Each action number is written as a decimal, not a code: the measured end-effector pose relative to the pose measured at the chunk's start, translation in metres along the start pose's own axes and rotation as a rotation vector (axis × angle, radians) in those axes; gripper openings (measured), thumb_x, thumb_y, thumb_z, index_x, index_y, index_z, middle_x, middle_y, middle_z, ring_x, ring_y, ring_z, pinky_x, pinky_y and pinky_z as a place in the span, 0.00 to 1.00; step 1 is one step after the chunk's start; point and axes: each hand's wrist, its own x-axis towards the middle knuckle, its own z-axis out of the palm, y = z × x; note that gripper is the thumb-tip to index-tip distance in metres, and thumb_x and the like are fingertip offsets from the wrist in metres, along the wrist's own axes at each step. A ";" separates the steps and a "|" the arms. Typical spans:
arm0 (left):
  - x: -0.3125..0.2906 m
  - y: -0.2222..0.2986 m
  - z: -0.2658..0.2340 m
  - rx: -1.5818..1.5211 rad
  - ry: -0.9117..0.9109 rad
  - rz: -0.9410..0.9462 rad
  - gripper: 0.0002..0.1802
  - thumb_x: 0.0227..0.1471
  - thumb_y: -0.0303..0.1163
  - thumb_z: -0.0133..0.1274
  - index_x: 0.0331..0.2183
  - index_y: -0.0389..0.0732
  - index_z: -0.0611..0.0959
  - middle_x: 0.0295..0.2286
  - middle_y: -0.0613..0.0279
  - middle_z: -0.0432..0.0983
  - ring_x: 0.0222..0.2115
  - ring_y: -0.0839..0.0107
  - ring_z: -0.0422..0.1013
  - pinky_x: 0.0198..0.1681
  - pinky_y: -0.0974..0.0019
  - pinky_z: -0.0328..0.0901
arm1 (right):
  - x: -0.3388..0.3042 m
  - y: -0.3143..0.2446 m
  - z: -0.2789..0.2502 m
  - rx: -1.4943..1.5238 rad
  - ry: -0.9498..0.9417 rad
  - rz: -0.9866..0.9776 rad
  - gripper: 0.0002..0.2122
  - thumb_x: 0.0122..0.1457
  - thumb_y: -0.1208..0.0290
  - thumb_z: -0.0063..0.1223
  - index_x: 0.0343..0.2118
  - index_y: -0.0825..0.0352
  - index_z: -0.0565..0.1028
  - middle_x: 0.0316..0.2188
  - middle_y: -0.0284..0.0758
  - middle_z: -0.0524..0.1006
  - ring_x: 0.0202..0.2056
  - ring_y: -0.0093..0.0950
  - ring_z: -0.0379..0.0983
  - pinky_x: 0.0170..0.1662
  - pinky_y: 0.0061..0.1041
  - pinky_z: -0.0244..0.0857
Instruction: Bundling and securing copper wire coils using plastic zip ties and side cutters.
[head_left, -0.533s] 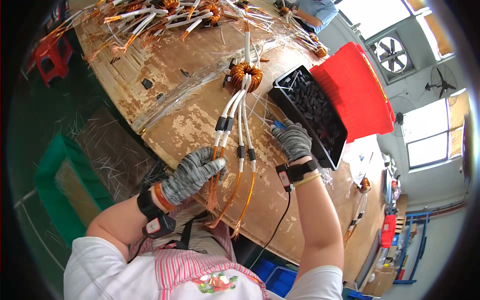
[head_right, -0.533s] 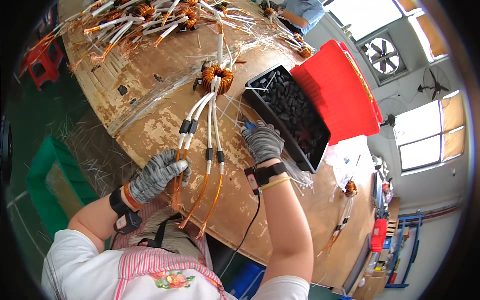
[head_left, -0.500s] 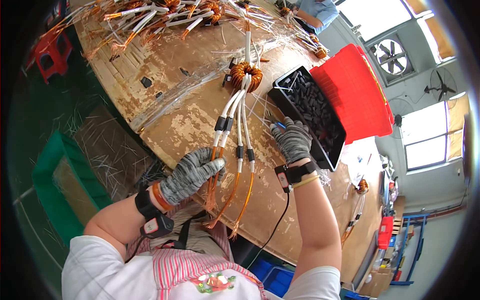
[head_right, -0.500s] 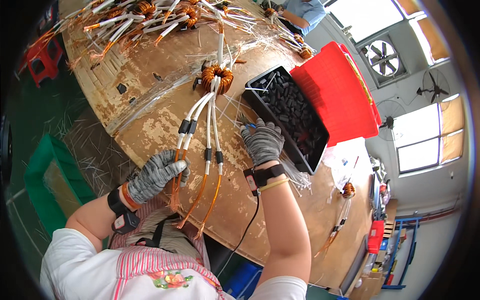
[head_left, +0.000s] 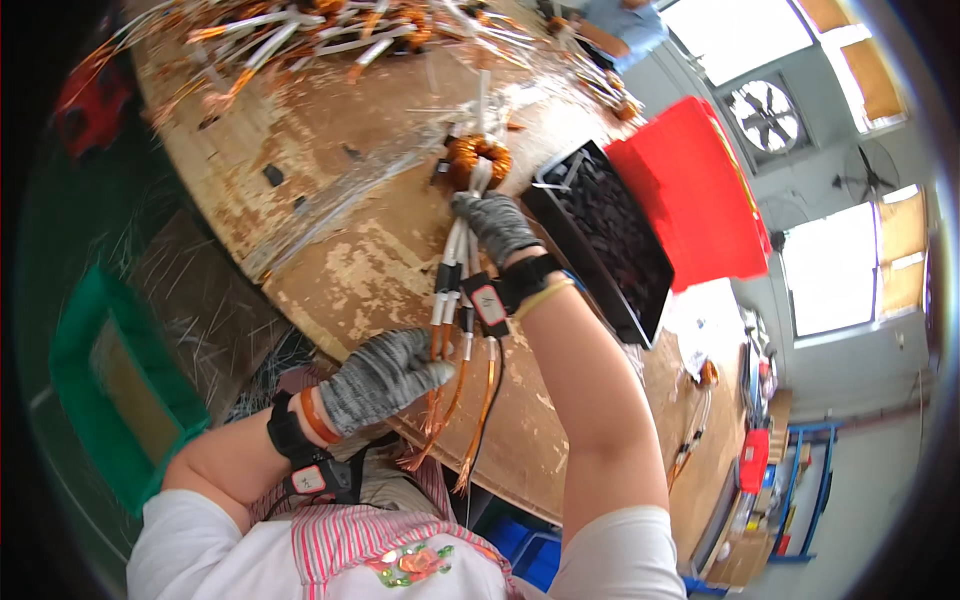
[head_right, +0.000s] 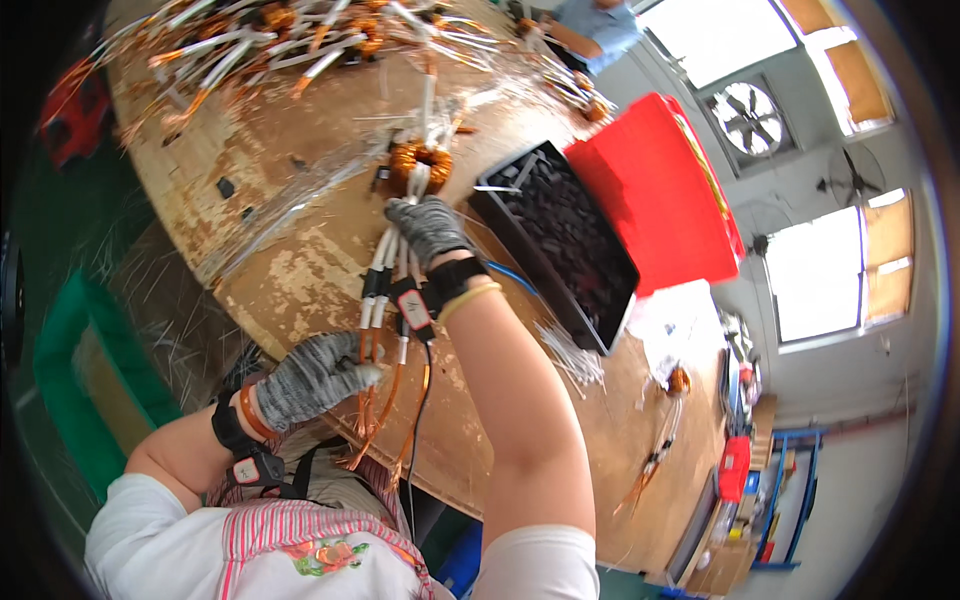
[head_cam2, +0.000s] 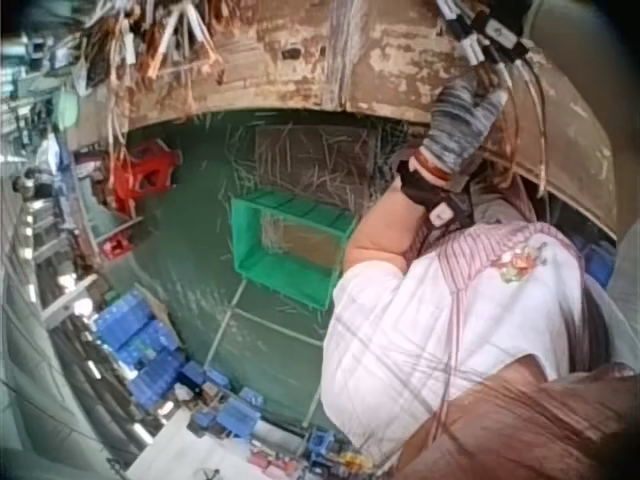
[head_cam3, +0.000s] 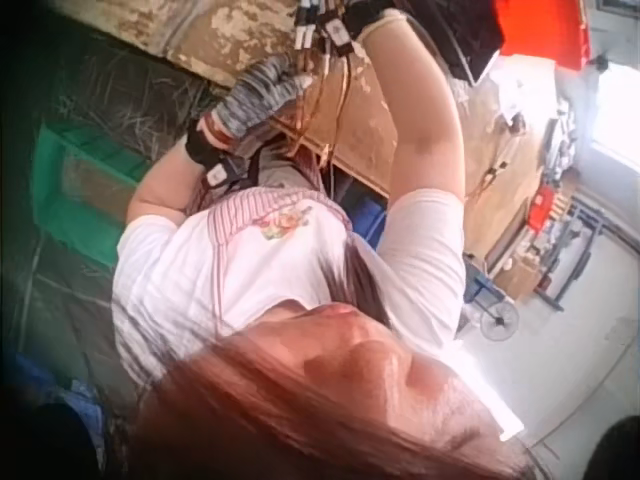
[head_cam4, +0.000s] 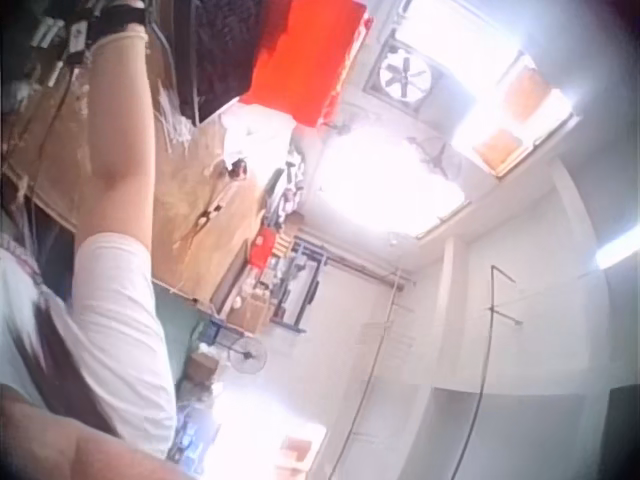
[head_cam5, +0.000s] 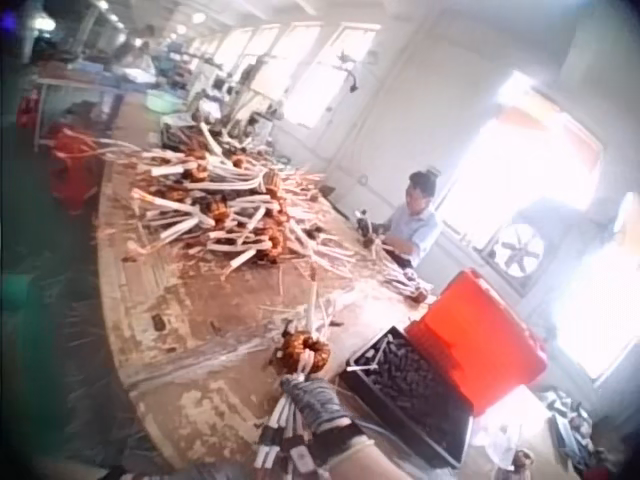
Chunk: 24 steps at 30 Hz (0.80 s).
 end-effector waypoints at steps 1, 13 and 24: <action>0.001 -0.001 0.000 -0.023 0.002 -0.030 0.16 0.56 0.37 0.53 0.42 0.36 0.79 0.31 0.59 0.78 0.32 0.70 0.72 0.40 0.66 0.66 | -0.003 0.001 0.001 -0.003 0.061 0.008 0.24 0.52 0.49 0.54 0.32 0.72 0.79 0.25 0.47 0.78 0.30 0.38 0.76 0.38 0.35 0.67; -0.007 -0.011 0.000 -0.199 0.149 -0.109 0.11 0.61 0.32 0.49 0.43 0.38 0.77 0.30 0.67 0.76 0.29 0.78 0.73 0.33 0.73 0.72 | -0.257 0.012 -0.094 0.933 0.120 -0.280 0.26 0.56 0.61 0.61 0.53 0.68 0.64 0.37 0.31 0.72 0.34 0.22 0.74 0.38 0.24 0.74; -0.006 -0.025 0.037 0.881 0.374 0.537 0.08 0.52 0.26 0.53 0.37 0.38 0.80 0.28 0.56 0.74 0.28 0.59 0.71 0.33 0.61 0.67 | -0.406 0.211 -0.225 0.606 1.017 0.139 0.11 0.61 0.70 0.51 0.45 0.65 0.70 0.27 0.30 0.73 0.23 0.20 0.70 0.26 0.18 0.69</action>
